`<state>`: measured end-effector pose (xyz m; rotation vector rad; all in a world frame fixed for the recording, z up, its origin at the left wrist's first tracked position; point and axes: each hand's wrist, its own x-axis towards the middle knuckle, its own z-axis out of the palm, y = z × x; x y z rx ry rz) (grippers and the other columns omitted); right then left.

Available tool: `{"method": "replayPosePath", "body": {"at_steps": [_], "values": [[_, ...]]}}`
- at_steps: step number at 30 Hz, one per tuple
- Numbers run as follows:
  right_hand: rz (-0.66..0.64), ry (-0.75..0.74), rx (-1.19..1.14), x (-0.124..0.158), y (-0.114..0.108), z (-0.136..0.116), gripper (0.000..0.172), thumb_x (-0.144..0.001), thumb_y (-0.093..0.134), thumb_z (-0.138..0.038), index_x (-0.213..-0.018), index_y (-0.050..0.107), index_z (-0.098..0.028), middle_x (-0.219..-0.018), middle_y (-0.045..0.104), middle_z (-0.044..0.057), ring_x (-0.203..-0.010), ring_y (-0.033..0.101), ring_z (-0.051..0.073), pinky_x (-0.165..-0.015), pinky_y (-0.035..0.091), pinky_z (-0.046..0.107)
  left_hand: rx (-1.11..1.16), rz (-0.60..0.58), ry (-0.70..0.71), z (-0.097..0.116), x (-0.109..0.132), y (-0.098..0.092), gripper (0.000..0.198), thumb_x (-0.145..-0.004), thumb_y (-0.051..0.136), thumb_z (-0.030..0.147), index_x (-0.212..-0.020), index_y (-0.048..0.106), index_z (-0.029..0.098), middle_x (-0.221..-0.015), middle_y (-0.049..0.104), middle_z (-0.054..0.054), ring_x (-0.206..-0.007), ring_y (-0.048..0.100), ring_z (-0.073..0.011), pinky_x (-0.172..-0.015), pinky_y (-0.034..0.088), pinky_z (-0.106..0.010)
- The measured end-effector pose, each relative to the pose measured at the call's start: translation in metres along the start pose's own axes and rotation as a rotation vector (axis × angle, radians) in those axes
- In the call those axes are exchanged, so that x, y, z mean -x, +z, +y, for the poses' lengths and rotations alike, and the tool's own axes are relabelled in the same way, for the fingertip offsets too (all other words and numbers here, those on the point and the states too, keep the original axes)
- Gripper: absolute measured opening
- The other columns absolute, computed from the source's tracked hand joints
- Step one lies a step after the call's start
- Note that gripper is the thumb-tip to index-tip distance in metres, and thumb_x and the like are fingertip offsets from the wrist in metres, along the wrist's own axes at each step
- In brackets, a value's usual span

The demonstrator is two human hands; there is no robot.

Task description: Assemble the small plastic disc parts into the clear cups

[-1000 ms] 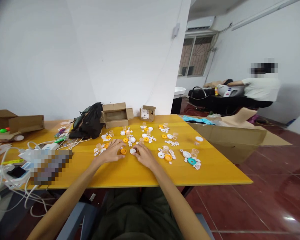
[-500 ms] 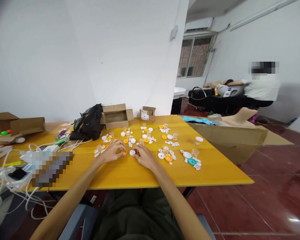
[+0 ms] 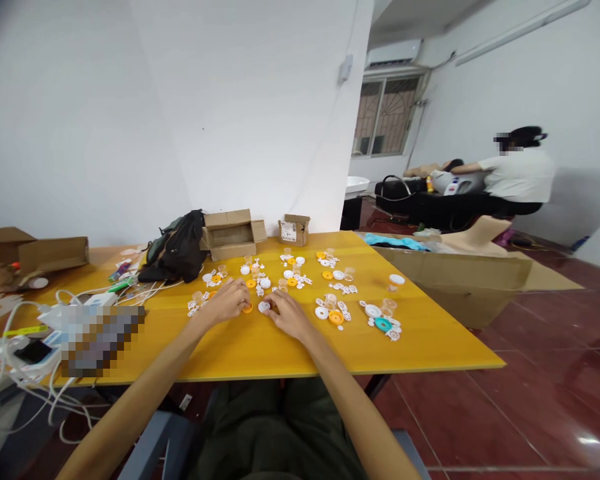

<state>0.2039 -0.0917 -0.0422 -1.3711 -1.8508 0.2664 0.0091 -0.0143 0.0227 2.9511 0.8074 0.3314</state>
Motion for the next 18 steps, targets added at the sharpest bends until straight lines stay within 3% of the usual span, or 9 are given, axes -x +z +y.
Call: {"method": "replayPosePath", "body": {"at_steps": [10, 18], "values": [[-0.014, 0.006, 0.002, -0.001, -0.002, -0.004, 0.012, -0.086, 0.061, -0.016, -0.094, 0.065, -0.024, -0.093, 0.066, 0.003, -0.088, 0.063, 0.021, -0.084, 0.051, 0.034, 0.032, 0.010, -0.022, -0.001, 0.002, 0.004, 0.021, -0.087, 0.052, 0.009, -0.075, 0.065, 0.021, -0.087, 0.068, -0.008, -0.105, 0.058, -0.0270, -0.100, 0.042, -0.042], [-0.007, 0.042, -0.041, 0.000, -0.002, -0.004, 0.012, -0.086, 0.061, -0.019, -0.096, 0.064, -0.024, -0.092, 0.066, 0.003, -0.083, 0.063, 0.020, -0.079, 0.051, 0.033, 0.213, 0.133, 0.012, 0.011, -0.005, 0.010, 0.016, -0.086, 0.053, 0.010, -0.083, 0.065, 0.021, -0.095, 0.068, -0.006, -0.103, 0.058, -0.0238, -0.097, 0.047, -0.039]]}}
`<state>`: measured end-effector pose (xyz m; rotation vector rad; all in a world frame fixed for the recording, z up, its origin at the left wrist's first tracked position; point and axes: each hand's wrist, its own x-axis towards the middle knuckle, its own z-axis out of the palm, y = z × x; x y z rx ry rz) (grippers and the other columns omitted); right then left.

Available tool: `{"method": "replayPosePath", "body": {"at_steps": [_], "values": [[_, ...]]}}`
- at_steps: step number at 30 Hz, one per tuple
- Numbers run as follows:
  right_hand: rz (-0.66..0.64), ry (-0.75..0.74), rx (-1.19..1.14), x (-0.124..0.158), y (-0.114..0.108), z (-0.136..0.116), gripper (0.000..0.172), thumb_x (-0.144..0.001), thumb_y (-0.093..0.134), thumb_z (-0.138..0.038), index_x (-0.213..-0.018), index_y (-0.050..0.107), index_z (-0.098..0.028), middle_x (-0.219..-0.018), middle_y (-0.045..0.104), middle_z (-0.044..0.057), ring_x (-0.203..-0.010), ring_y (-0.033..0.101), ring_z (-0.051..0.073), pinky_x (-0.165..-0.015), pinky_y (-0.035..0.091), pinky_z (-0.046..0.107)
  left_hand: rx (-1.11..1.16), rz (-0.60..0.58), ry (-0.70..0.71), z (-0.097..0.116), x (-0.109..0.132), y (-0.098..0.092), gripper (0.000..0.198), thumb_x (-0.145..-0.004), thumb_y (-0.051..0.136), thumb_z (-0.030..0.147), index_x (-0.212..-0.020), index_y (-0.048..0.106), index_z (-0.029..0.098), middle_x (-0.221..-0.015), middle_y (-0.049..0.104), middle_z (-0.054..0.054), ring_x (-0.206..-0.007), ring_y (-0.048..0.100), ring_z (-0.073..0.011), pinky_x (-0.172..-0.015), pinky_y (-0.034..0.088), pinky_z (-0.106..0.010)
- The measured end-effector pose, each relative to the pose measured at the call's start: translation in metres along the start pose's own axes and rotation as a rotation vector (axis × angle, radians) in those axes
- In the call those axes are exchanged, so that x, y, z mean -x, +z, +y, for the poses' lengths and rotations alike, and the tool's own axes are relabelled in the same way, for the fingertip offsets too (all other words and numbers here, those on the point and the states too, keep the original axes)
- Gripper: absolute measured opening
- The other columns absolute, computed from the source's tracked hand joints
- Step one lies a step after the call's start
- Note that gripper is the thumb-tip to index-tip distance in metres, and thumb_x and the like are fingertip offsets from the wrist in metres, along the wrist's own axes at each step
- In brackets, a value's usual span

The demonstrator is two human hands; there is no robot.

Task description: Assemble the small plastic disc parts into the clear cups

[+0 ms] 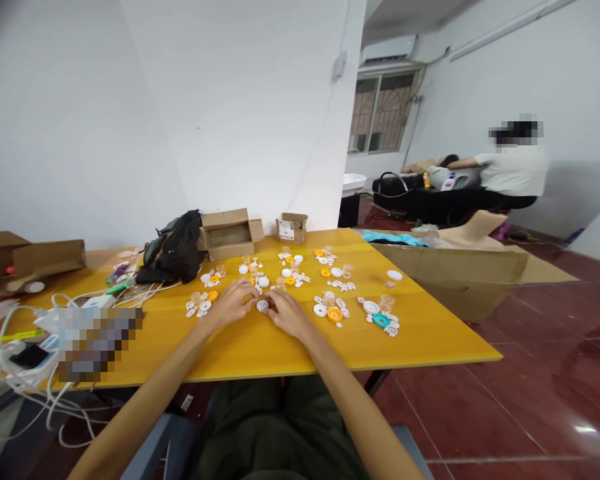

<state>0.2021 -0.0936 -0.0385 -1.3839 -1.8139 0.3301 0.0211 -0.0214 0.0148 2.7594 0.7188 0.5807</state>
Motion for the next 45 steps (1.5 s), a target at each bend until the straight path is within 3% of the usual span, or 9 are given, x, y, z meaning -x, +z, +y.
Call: {"method": "replayPosePath", "body": {"at_steps": [6, 14, 22, 29, 45], "values": [[0.003, 0.014, -0.048, -0.001, 0.001, 0.001, 0.012, -0.085, 0.063, -0.021, -0.097, 0.063, -0.024, -0.092, 0.066, 0.002, -0.083, 0.063, 0.019, -0.078, 0.051, 0.033, 0.046, 0.038, 0.038, 0.000, -0.007, 0.011, 0.015, -0.082, 0.057, 0.009, -0.078, 0.065, 0.021, -0.089, 0.068, -0.005, -0.100, 0.059, -0.0245, -0.093, 0.049, -0.040], [0.014, 0.016, -0.079, -0.001, 0.002, 0.002, 0.015, -0.084, 0.065, -0.019, -0.098, 0.061, -0.024, -0.096, 0.069, 0.003, -0.087, 0.065, 0.021, -0.080, 0.051, 0.034, 0.099, 0.093, 0.048, -0.001, -0.006, 0.021, 0.016, -0.081, 0.060, 0.007, -0.075, 0.065, 0.021, -0.097, 0.066, -0.005, -0.101, 0.061, -0.0233, -0.098, 0.048, -0.041], [0.008, 0.003, -0.104, -0.001, 0.004, 0.003, 0.014, -0.084, 0.064, -0.018, -0.096, 0.059, -0.024, -0.094, 0.069, 0.002, -0.085, 0.065, 0.020, -0.079, 0.050, 0.032, 0.183, 0.100, -0.037, -0.004, -0.007, 0.025, 0.016, -0.079, 0.064, 0.007, -0.074, 0.068, 0.021, -0.099, 0.067, -0.005, -0.104, 0.061, -0.0239, -0.100, 0.048, -0.042], [0.013, 0.008, -0.090, -0.001, 0.004, 0.003, 0.015, -0.084, 0.065, -0.018, -0.097, 0.060, -0.024, -0.095, 0.068, 0.002, -0.086, 0.065, 0.020, -0.080, 0.050, 0.032, 0.191, 0.093, -0.137, -0.004, -0.009, 0.025, 0.011, -0.078, 0.070, 0.013, -0.072, 0.072, 0.021, -0.103, 0.070, -0.006, -0.108, 0.059, -0.0262, -0.101, 0.046, -0.045], [0.010, 0.028, -0.047, -0.002, 0.004, 0.001, 0.016, -0.083, 0.063, -0.015, -0.095, 0.058, -0.024, -0.094, 0.067, 0.002, -0.086, 0.065, 0.020, -0.079, 0.050, 0.032, 0.114, 0.081, -0.104, -0.003, -0.006, 0.023, 0.014, -0.081, 0.067, 0.013, -0.076, 0.074, 0.023, -0.102, 0.069, -0.005, -0.110, 0.057, -0.0266, -0.103, 0.043, -0.046]]}}
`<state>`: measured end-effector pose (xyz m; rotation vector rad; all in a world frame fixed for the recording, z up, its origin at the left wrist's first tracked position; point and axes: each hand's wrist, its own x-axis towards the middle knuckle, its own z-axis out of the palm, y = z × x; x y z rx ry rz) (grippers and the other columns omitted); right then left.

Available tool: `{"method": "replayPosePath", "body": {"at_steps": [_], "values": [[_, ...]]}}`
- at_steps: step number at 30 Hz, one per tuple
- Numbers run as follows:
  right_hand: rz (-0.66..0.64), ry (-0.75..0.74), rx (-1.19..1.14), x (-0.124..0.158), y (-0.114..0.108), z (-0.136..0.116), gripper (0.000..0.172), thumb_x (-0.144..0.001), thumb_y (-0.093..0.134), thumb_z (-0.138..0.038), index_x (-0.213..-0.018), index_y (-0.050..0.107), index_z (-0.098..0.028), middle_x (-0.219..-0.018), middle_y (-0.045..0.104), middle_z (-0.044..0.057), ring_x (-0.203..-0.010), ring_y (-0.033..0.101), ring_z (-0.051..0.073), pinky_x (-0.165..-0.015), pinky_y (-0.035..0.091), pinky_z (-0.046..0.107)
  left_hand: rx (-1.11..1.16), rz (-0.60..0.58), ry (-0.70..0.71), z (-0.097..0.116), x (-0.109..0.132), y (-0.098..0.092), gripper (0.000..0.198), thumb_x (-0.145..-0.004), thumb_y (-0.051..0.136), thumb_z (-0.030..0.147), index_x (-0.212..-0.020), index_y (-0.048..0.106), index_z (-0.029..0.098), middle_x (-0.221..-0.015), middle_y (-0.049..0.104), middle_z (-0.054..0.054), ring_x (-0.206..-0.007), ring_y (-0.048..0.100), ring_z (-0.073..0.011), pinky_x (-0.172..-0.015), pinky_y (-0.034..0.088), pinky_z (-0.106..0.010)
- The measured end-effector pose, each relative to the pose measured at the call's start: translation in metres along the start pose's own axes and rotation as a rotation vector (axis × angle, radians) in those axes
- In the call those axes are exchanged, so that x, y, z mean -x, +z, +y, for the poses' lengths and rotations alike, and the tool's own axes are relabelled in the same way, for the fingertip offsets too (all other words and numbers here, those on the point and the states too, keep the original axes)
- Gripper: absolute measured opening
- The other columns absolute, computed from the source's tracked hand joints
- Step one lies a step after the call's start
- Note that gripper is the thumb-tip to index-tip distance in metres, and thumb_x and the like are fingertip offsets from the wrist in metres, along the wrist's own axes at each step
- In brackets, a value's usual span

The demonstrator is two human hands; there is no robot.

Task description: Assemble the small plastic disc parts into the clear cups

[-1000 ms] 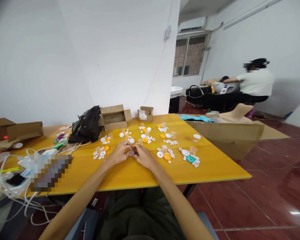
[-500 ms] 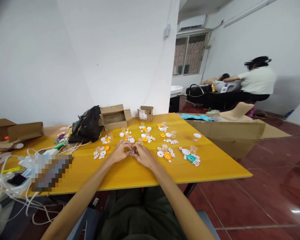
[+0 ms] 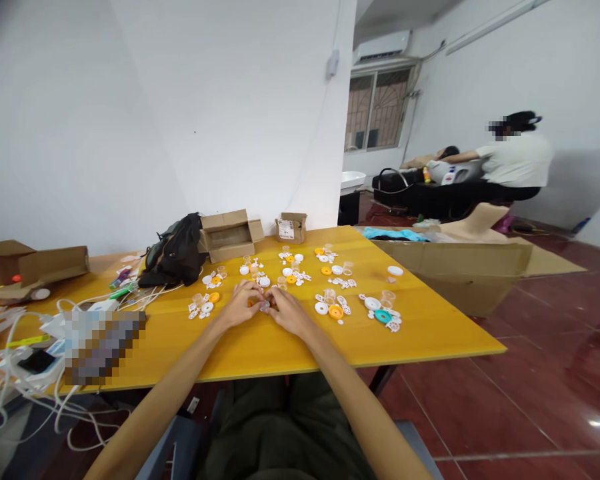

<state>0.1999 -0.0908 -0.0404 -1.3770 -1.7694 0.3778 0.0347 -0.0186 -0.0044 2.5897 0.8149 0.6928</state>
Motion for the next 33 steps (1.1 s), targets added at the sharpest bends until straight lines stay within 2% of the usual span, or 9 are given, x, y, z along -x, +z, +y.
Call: {"method": "replayPosePath", "body": {"at_steps": [15, 24, 33], "values": [[0.003, -0.032, -0.008, -0.0003, 0.0010, 0.0068, 0.012, -0.084, 0.063, -0.020, -0.095, 0.059, -0.024, -0.093, 0.066, 0.002, -0.083, 0.062, 0.019, -0.079, 0.050, 0.032, -0.016, -0.008, 0.053, 0.0001, 0.0016, -0.0004, 0.013, -0.081, 0.066, 0.012, -0.076, 0.072, 0.023, -0.099, 0.067, -0.006, -0.106, 0.057, -0.0272, -0.100, 0.042, -0.047], [0.001, -0.016, 0.015, -0.0003, 0.0014, 0.0059, 0.011, -0.085, 0.064, -0.019, -0.093, 0.059, -0.024, -0.093, 0.066, 0.002, -0.083, 0.062, 0.019, -0.078, 0.049, 0.031, -0.027, -0.025, 0.041, 0.0002, 0.0065, -0.0075, 0.013, -0.081, 0.063, 0.011, -0.080, 0.069, 0.022, -0.098, 0.066, -0.006, -0.106, 0.057, -0.0268, -0.100, 0.043, -0.046], [0.005, -0.049, 0.043, -0.0005, 0.0000, 0.0025, 0.007, -0.086, 0.063, -0.018, -0.086, 0.060, -0.024, -0.088, 0.064, 0.002, -0.081, 0.062, 0.019, -0.079, 0.050, 0.032, -0.024, -0.057, 0.028, -0.0001, 0.0083, -0.0081, 0.015, -0.081, 0.061, 0.010, -0.082, 0.069, 0.023, -0.101, 0.066, -0.005, -0.108, 0.056, -0.0265, -0.106, 0.039, -0.049]]}}
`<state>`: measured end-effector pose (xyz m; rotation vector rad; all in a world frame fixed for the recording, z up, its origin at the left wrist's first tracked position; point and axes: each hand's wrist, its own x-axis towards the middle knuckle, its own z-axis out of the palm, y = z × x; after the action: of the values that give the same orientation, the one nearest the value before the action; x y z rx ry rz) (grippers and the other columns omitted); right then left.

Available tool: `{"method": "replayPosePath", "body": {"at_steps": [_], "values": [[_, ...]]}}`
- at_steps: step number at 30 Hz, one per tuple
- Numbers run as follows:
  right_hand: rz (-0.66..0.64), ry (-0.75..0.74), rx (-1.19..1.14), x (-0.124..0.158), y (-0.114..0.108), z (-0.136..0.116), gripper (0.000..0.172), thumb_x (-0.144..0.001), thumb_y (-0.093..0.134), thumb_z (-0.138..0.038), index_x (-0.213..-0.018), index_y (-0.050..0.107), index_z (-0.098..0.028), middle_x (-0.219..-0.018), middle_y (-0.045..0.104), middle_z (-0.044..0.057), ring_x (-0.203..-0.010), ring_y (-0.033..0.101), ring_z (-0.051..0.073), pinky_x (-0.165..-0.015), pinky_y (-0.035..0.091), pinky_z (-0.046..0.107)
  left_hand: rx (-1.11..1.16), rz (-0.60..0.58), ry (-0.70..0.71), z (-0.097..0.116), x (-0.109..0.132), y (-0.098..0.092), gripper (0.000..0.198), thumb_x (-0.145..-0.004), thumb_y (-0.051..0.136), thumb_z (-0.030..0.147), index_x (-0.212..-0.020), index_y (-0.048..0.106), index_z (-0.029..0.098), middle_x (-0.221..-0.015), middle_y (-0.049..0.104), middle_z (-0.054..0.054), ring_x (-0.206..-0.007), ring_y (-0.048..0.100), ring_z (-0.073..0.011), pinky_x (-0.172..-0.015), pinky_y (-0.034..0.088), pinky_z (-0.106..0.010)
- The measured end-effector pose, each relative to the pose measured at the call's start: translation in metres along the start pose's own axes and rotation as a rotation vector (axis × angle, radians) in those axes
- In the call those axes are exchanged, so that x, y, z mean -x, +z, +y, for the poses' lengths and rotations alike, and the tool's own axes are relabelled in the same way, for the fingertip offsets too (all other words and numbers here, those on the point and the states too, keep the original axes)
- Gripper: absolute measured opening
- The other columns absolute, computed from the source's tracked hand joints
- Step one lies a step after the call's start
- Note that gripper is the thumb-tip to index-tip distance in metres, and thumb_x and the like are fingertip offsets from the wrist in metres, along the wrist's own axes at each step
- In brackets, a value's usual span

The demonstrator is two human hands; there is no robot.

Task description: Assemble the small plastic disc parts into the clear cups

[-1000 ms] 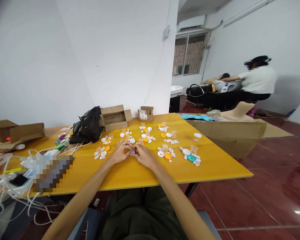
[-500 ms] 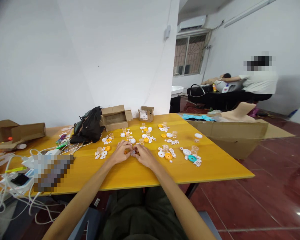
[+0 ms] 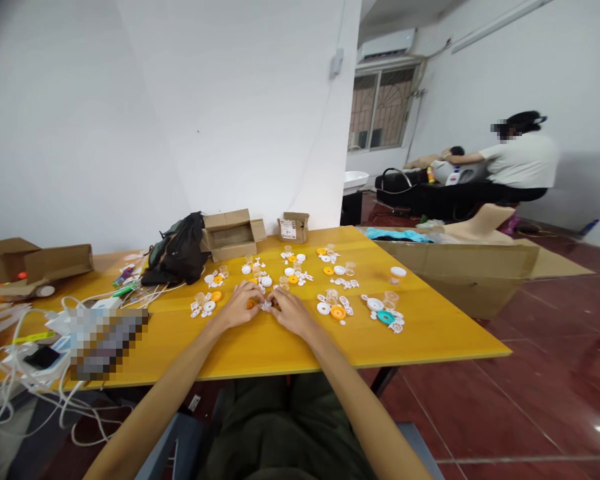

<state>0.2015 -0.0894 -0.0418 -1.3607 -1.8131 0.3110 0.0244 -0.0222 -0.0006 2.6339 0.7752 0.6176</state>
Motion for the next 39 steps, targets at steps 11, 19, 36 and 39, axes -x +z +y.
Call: {"method": "replayPosePath", "body": {"at_steps": [11, 19, 36, 39], "values": [[-0.011, -0.022, 0.003, 0.001, -0.002, 0.000, 0.006, -0.087, 0.062, -0.019, -0.085, 0.061, -0.024, -0.090, 0.064, 0.003, -0.085, 0.062, 0.020, -0.083, 0.050, 0.035, 0.028, -0.002, -0.009, 0.001, 0.001, 0.000, 0.017, -0.082, 0.059, 0.010, -0.082, 0.070, 0.024, -0.101, 0.067, -0.005, -0.107, 0.056, -0.0263, -0.108, 0.038, -0.051], [-0.010, -0.021, 0.008, 0.001, 0.000, 0.003, 0.006, -0.087, 0.063, -0.019, -0.085, 0.061, -0.024, -0.090, 0.063, 0.002, -0.085, 0.062, 0.020, -0.081, 0.049, 0.034, 0.048, 0.012, 0.004, -0.001, 0.000, 0.001, 0.017, -0.083, 0.059, 0.010, -0.082, 0.070, 0.023, -0.102, 0.067, -0.005, -0.108, 0.057, -0.0260, -0.109, 0.038, -0.049], [-0.014, 0.007, -0.004, 0.002, -0.003, -0.002, 0.008, -0.086, 0.061, -0.017, -0.088, 0.061, -0.024, -0.091, 0.065, 0.003, -0.084, 0.062, 0.021, -0.081, 0.050, 0.034, -0.010, 0.009, -0.029, -0.016, 0.009, -0.022, 0.015, -0.082, 0.065, 0.019, -0.095, 0.069, 0.025, -0.109, 0.065, -0.005, -0.112, 0.051, -0.0271, -0.102, 0.040, -0.044], [-0.009, 0.013, -0.005, 0.003, -0.003, -0.002, 0.008, -0.086, 0.061, -0.016, -0.090, 0.061, -0.024, -0.092, 0.065, 0.003, -0.083, 0.062, 0.020, -0.080, 0.050, 0.033, -0.019, -0.032, -0.013, -0.018, 0.014, -0.025, 0.018, -0.079, 0.072, 0.023, -0.096, 0.067, 0.026, -0.113, 0.062, -0.005, -0.115, 0.049, -0.0278, -0.103, 0.039, -0.044]]}}
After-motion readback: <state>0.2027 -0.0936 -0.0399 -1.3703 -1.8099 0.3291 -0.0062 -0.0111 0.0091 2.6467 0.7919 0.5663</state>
